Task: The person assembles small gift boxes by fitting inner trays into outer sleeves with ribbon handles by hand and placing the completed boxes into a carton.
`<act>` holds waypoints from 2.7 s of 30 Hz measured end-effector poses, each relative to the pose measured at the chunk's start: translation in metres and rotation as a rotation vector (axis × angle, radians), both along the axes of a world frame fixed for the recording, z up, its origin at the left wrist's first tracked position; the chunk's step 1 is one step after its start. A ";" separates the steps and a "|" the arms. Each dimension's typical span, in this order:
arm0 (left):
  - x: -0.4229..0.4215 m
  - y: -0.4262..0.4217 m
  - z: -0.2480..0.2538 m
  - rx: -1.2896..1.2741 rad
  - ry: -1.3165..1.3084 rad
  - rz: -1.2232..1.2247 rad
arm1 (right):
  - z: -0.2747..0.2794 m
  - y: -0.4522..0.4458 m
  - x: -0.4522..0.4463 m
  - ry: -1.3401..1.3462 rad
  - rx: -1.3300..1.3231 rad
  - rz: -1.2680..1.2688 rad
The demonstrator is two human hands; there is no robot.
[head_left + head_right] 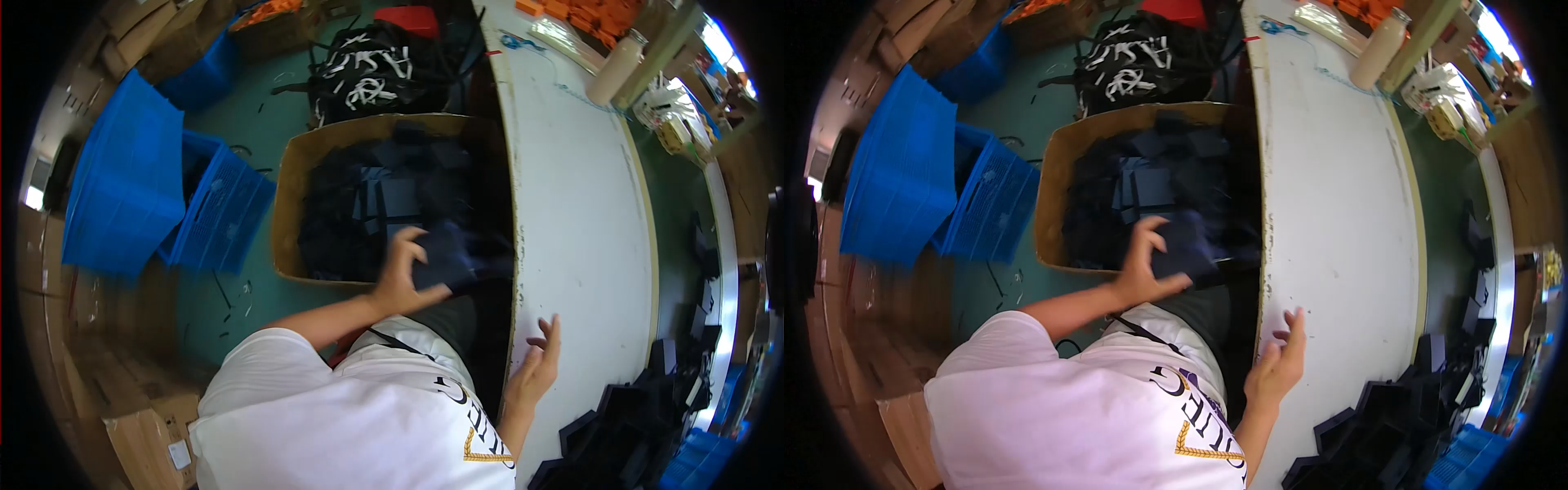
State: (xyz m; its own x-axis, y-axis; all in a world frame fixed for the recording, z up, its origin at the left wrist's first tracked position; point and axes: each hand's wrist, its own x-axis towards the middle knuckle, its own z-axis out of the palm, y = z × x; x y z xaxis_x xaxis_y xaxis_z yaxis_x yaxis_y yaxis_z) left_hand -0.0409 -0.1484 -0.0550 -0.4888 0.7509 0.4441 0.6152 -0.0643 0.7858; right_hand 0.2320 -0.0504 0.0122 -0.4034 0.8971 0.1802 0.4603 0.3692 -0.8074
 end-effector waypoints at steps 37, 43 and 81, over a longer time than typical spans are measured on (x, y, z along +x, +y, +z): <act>0.362 0.440 0.113 -0.074 0.826 -1.146 | -0.040 -0.009 0.071 0.406 -0.041 -0.338; 0.209 0.333 0.112 -0.181 0.628 -0.970 | -0.038 -0.013 0.065 0.307 0.108 -0.309; 0.139 0.135 0.079 -0.425 0.408 -0.962 | -0.009 -0.021 0.130 -0.271 0.684 -0.659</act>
